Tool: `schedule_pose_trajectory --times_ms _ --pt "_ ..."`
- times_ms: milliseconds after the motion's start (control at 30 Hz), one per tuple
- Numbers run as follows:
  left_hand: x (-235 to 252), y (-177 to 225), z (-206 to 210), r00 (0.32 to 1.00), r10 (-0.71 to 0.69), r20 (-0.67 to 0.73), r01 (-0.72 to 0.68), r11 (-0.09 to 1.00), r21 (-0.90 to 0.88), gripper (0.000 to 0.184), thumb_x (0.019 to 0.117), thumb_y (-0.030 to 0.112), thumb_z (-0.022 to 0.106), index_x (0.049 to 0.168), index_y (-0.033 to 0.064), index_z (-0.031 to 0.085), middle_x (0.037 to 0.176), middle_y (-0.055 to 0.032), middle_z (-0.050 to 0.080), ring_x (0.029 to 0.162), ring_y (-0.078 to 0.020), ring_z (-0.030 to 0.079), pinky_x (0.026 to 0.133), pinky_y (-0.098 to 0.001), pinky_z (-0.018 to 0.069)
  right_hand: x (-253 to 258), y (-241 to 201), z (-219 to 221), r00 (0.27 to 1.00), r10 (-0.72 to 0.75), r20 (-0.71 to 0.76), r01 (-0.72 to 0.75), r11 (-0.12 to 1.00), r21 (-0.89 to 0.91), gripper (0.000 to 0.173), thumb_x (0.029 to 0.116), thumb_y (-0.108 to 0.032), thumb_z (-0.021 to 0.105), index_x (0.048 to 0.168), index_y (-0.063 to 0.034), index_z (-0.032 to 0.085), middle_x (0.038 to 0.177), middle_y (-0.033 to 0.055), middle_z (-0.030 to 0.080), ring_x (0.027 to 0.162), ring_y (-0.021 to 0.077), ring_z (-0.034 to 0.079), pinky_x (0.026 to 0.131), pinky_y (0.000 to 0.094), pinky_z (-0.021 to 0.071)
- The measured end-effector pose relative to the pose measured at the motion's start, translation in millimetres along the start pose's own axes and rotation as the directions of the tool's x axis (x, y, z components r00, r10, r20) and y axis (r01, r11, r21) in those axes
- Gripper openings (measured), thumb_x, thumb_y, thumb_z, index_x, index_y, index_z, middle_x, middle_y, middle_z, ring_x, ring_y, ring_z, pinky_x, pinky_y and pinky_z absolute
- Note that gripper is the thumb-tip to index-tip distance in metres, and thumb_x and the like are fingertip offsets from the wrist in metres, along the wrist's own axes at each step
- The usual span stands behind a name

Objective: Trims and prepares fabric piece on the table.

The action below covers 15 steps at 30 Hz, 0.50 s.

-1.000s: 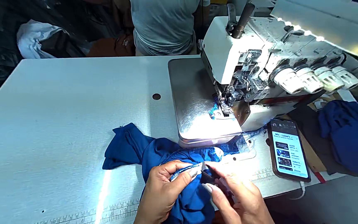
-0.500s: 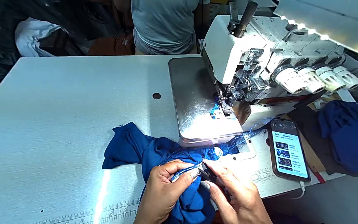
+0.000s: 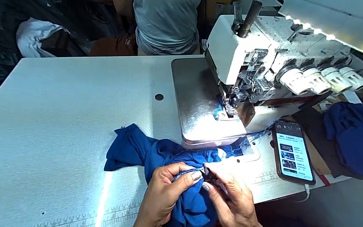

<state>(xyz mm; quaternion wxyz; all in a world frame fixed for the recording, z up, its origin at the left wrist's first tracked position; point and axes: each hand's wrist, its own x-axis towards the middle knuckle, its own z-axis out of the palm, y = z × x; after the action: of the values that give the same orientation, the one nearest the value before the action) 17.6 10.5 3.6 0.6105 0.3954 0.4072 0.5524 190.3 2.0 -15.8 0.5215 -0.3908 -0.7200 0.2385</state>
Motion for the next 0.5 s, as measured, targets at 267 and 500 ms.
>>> schedule_pose_trajectory --times_ms 267,500 --pt "-2.4 -4.0 -0.1 0.993 0.116 0.013 -0.117 0.983 0.141 0.008 0.0873 0.010 0.075 0.091 0.0049 0.080 0.090 -0.0040 0.075 0.084 -0.0072 0.071 0.077 -0.0213 0.0596 6.4 -1.2 -9.7 0.993 0.090 0.074 -0.099 0.988 0.117 0.030 0.0955 -0.005 0.065 0.124 0.0058 0.068 0.114 0.0124 0.072 0.104 0.0093 0.069 0.093 0.0229 0.0575" --pt "-3.3 -7.6 4.0 0.982 0.188 -0.017 -0.176 0.947 0.268 0.007 0.0835 0.009 0.073 0.086 0.0072 0.079 0.084 0.0010 0.073 0.079 -0.0027 0.069 0.073 -0.0168 0.0582 22.0 -30.8 -15.1 0.920 0.379 0.103 -0.384 0.815 0.433 0.032 0.0896 0.004 0.067 0.122 0.0080 0.067 0.108 0.0050 0.073 0.081 -0.0003 0.065 0.073 0.0164 0.0569"
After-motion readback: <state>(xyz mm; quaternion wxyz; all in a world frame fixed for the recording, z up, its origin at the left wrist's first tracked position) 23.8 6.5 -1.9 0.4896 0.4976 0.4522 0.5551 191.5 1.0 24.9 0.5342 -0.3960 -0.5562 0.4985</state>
